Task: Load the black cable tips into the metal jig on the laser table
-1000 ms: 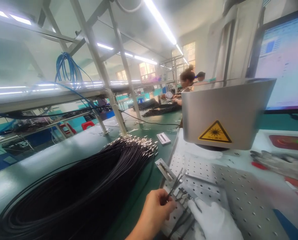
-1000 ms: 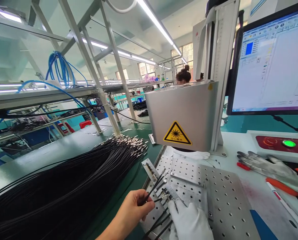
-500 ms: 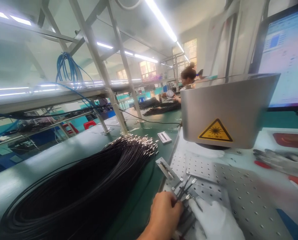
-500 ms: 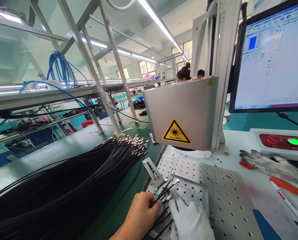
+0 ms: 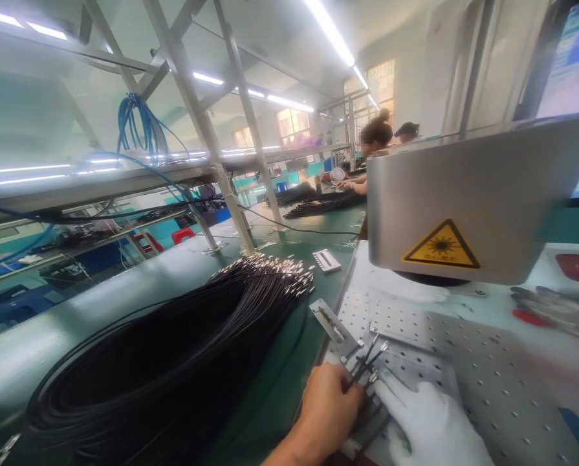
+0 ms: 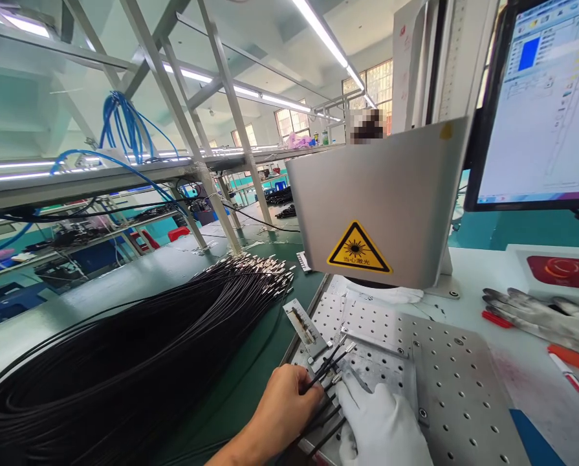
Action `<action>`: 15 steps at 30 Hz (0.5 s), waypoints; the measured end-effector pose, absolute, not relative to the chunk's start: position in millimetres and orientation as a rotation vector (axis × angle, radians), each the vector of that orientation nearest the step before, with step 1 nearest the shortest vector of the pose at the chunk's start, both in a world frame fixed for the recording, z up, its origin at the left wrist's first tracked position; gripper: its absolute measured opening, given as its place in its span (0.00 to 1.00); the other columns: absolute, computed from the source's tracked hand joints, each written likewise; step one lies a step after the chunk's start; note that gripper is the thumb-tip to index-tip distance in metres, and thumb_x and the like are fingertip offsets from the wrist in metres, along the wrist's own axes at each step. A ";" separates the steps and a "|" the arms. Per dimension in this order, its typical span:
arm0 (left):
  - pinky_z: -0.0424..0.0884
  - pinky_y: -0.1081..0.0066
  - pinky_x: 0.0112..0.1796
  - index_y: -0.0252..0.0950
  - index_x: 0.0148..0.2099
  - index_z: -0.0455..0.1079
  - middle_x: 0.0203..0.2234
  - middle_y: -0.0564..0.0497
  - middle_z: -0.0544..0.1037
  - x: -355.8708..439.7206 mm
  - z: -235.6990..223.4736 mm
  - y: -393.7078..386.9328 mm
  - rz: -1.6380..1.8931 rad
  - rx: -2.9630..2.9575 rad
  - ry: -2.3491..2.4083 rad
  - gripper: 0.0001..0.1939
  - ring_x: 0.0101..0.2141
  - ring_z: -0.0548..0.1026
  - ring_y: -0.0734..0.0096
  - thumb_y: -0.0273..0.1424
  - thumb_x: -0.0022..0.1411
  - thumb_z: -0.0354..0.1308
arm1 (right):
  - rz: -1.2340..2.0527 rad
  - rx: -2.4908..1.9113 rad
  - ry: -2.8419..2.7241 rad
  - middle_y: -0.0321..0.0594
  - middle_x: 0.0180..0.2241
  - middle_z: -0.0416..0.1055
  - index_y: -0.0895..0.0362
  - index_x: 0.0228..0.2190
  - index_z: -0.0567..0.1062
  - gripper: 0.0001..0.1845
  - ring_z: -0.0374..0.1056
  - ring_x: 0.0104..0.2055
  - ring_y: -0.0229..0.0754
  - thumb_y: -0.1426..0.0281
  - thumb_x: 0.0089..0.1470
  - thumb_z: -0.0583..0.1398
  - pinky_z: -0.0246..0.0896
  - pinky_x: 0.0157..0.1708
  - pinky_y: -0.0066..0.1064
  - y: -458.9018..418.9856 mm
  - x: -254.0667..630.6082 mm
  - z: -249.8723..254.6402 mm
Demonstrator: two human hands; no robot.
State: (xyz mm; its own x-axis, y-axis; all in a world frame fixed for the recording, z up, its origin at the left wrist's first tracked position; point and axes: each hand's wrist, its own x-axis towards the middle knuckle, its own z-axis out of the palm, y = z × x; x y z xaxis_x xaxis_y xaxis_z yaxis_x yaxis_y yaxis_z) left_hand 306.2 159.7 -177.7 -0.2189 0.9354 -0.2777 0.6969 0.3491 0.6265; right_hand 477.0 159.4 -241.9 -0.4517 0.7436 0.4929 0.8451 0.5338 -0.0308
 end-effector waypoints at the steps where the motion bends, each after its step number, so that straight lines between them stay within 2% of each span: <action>1: 0.49 0.69 0.27 0.38 0.20 0.55 0.17 0.58 0.56 306.4 -177.6 159.6 0.494 1.417 1.991 0.14 0.24 0.59 0.74 0.29 0.52 0.55 | -0.265 -1.312 -2.325 0.44 0.32 0.70 0.51 0.49 0.78 0.27 0.62 0.31 0.48 0.73 0.45 0.59 0.63 0.30 0.36 160.8 477.5 -243.7; 4: 0.48 0.70 0.25 0.38 0.18 0.53 0.15 0.58 0.54 306.8 -178.2 160.7 0.480 1.411 1.963 0.15 0.22 0.56 0.76 0.29 0.51 0.56 | -0.165 -1.309 -2.357 0.43 0.34 0.71 0.50 0.50 0.76 0.29 0.62 0.33 0.49 0.74 0.44 0.59 0.61 0.33 0.37 163.9 477.9 -243.0; 7: 0.49 0.70 0.25 0.38 0.18 0.52 0.15 0.59 0.53 306.5 -180.9 163.1 0.482 1.431 1.950 0.15 0.22 0.55 0.76 0.27 0.49 0.55 | -0.067 -1.230 -2.374 0.39 0.41 0.73 0.52 0.48 0.77 0.28 0.61 0.35 0.49 0.75 0.43 0.58 0.59 0.36 0.41 165.5 476.3 -237.3; 12: 0.48 0.69 0.25 0.38 0.17 0.51 0.13 0.59 0.52 305.6 -180.8 163.7 0.478 1.512 1.921 0.15 0.21 0.54 0.76 0.26 0.48 0.55 | -0.028 -1.241 -2.374 0.36 0.37 0.74 0.51 0.43 0.78 0.23 0.60 0.33 0.49 0.76 0.44 0.57 0.53 0.34 0.42 165.2 472.1 -230.3; 15: 0.51 0.70 0.28 0.37 0.18 0.55 0.15 0.58 0.57 301.4 -176.1 162.2 0.520 1.533 1.893 0.14 0.23 0.58 0.75 0.27 0.51 0.56 | -0.078 -1.204 -2.345 0.35 0.38 0.74 0.51 0.43 0.78 0.24 0.60 0.33 0.48 0.77 0.43 0.57 0.51 0.33 0.41 164.7 471.9 -228.2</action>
